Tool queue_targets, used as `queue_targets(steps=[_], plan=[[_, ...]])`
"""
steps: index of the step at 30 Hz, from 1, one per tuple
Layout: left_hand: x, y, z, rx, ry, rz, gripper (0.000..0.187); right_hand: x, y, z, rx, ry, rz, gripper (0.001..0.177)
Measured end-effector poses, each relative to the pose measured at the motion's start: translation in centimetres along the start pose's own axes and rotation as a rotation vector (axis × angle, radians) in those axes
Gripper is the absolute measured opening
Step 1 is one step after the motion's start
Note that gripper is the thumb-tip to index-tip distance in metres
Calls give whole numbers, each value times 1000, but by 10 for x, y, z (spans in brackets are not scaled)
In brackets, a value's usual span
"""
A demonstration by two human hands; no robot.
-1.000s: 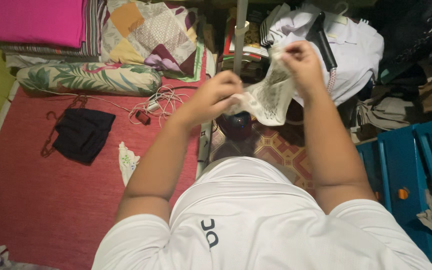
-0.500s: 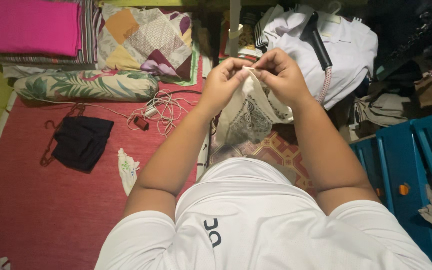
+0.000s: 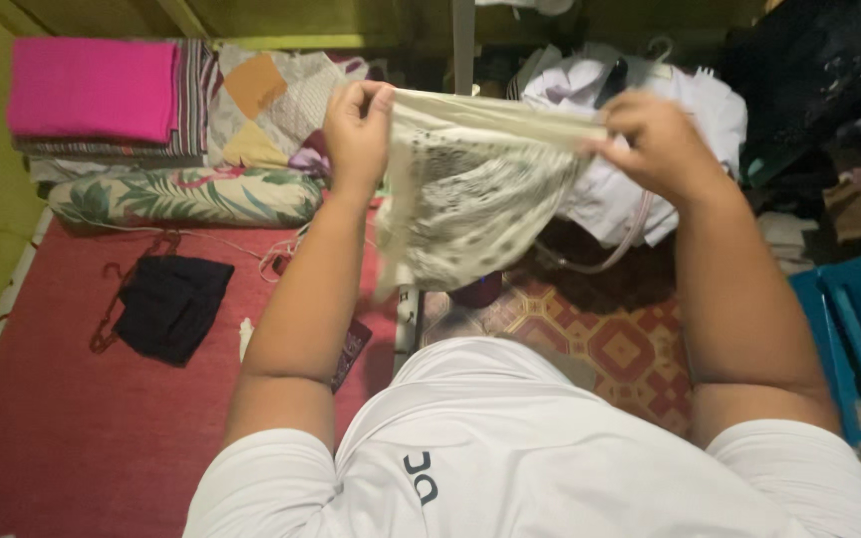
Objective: The person irons several small patterned cloths using a handheld steam iron. They pick up each cloth, hang it on a white plastic hanger, and steam it while holding it in place. After ironing, the person folds the cloth and places it on a nearby surface before repeating the process with the next item.
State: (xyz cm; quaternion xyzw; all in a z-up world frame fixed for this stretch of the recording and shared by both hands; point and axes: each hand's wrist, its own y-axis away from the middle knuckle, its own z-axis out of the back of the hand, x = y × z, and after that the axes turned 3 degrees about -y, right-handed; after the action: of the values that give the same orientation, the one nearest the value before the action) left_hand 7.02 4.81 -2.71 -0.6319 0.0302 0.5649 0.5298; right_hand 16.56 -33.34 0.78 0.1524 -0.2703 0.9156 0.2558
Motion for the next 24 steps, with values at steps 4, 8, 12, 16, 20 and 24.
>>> queue_targets(steps=[4, 8, 12, 16, 20, 24], plan=[[-3, -21, -10, -67, -20, 18, 12, -17, -34, 33, 315, -260, -109, 25], [-7, -37, -14, -84, 48, 63, 13, -24, -59, 57, 92, -269, -69, 24], [-12, -48, -22, -78, 278, 160, 14, -36, -78, 78, 147, -385, 44, 21], [-16, -53, -34, -61, 430, 184, 15, -60, -95, 75, 60, -689, 84, 16], [-19, -58, -49, -109, 371, 148, 16, -81, -112, 67, -41, -1017, 170, 15], [-12, -55, -55, -175, 371, 222, 16, -95, -124, 55, -154, -1164, 64, 28]])
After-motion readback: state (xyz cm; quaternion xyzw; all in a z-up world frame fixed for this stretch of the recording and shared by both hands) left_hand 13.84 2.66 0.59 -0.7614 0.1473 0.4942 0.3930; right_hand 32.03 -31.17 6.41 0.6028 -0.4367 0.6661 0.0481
